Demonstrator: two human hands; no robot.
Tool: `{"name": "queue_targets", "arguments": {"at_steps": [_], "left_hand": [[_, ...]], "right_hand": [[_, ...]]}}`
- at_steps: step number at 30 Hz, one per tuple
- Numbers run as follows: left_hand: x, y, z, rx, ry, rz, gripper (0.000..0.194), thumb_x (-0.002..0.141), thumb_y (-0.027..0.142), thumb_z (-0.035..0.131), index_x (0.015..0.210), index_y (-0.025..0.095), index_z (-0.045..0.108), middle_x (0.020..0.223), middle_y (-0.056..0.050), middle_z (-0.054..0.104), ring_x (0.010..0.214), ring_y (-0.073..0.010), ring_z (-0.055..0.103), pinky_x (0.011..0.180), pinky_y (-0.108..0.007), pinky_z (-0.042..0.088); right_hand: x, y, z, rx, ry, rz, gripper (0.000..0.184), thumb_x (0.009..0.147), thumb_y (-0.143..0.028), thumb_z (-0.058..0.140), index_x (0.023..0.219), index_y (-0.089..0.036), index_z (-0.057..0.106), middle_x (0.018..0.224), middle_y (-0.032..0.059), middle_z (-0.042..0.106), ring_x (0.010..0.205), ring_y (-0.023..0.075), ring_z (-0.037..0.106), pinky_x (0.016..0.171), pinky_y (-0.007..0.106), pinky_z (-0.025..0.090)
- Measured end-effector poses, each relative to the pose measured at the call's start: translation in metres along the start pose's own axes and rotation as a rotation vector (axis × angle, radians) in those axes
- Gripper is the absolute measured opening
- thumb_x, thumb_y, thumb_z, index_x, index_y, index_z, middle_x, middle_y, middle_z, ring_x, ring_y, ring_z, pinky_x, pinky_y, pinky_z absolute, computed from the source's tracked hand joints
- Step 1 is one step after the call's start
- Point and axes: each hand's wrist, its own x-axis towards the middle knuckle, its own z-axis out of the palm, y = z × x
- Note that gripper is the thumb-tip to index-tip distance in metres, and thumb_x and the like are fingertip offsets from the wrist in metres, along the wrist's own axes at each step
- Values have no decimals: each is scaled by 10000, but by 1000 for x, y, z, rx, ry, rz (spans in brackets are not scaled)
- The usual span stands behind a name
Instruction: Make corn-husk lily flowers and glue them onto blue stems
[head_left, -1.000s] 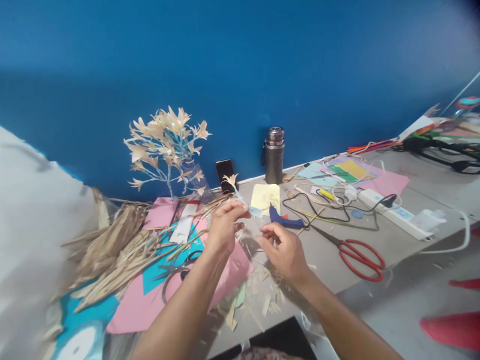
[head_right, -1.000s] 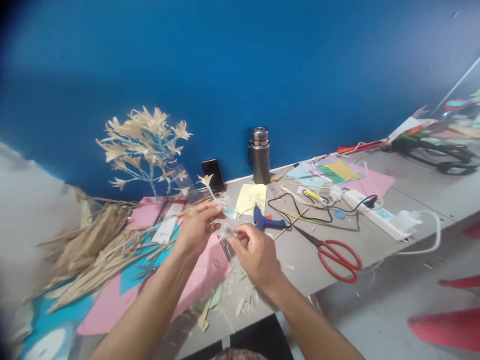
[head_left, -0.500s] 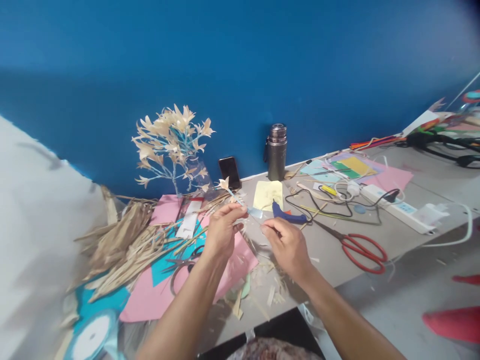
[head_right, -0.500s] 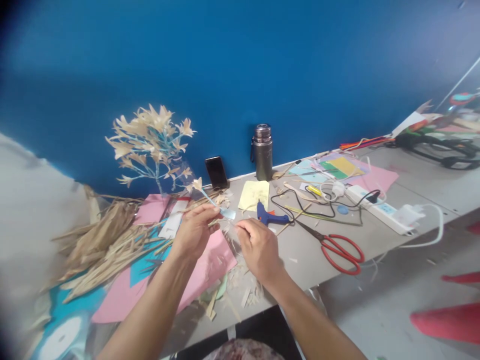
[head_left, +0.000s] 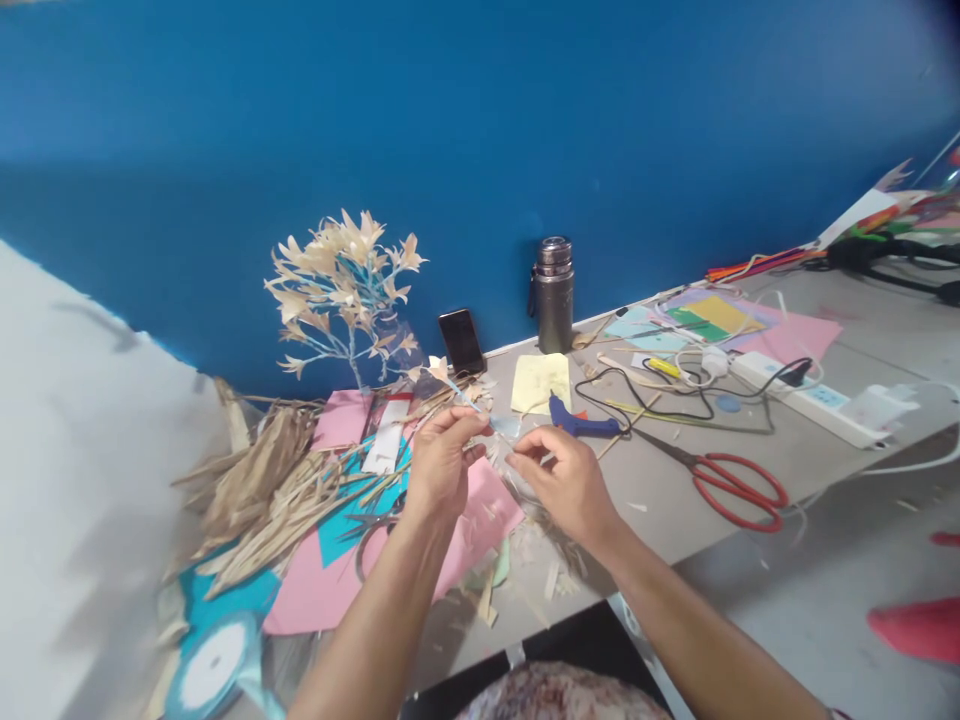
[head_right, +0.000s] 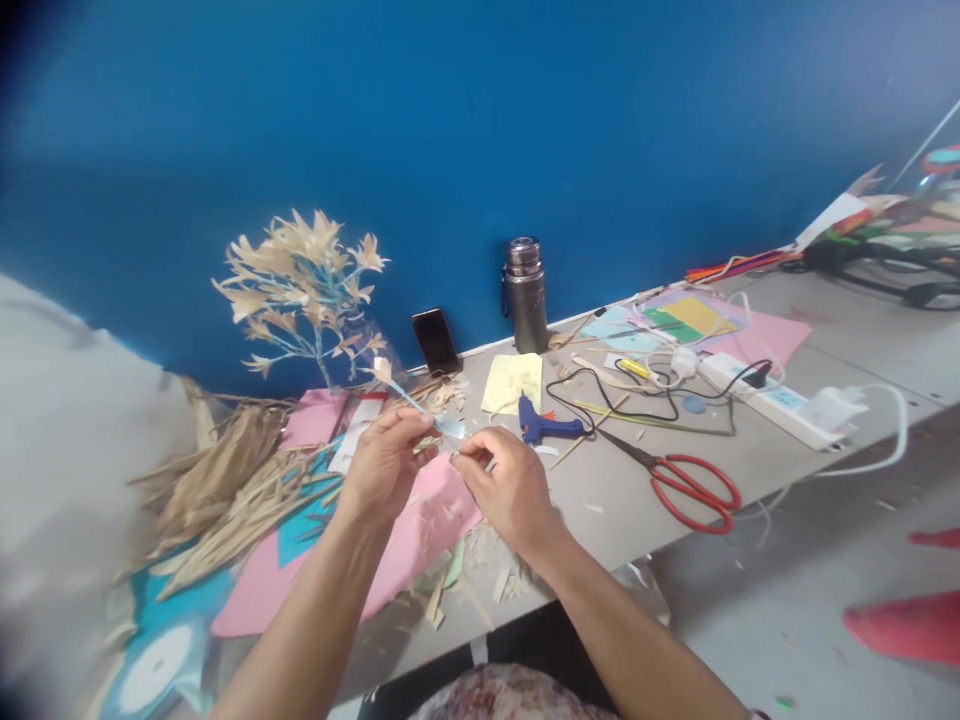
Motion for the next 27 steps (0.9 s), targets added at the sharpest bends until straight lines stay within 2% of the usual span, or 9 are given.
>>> {"name": "queue_targets", "arguments": {"at_steps": [3,7,18,21,27], "left_hand": [[-1,0,1,-3,-9,-10,254,499,240,855,610,168,639,655,31,607,655,-118,591,585,-227,439],[-2,1,0,2,-52,-27,266,505,241,873,596,168,634,648,29,602,661,-121,592,585,-226,454],[-2,2,-6,-6,-111,-41,294,544,239,905,632,163,635,679,25,629,675,-124,612,620,-242,485],[-3,0,-7,-32,-126,-58,286,565,245,907,654,167,646,702,16,662,680,-128,625,648,-256,497],[-7,-2,-8,-44,-157,-69,267,578,254,900,649,166,658,704,-4,690,699,-154,653,690,-289,510]], "right_hand": [[-1,3,0,-80,52,-96,149,881,-228,631,733,-229,651,763,20,679,757,182,626,661,264,453],[-1,5,-3,-104,33,-128,167,921,-211,599,769,-229,666,784,21,675,779,182,623,673,265,437],[-1,1,-3,75,-122,-29,223,922,-230,562,719,-208,651,733,-1,635,692,152,574,656,263,401],[0,-1,-3,223,-199,46,255,904,-261,573,663,-197,626,652,-18,586,634,133,524,611,251,382],[-2,4,3,660,-340,356,330,812,-472,710,682,-170,687,613,-7,589,566,112,490,545,236,379]]}}
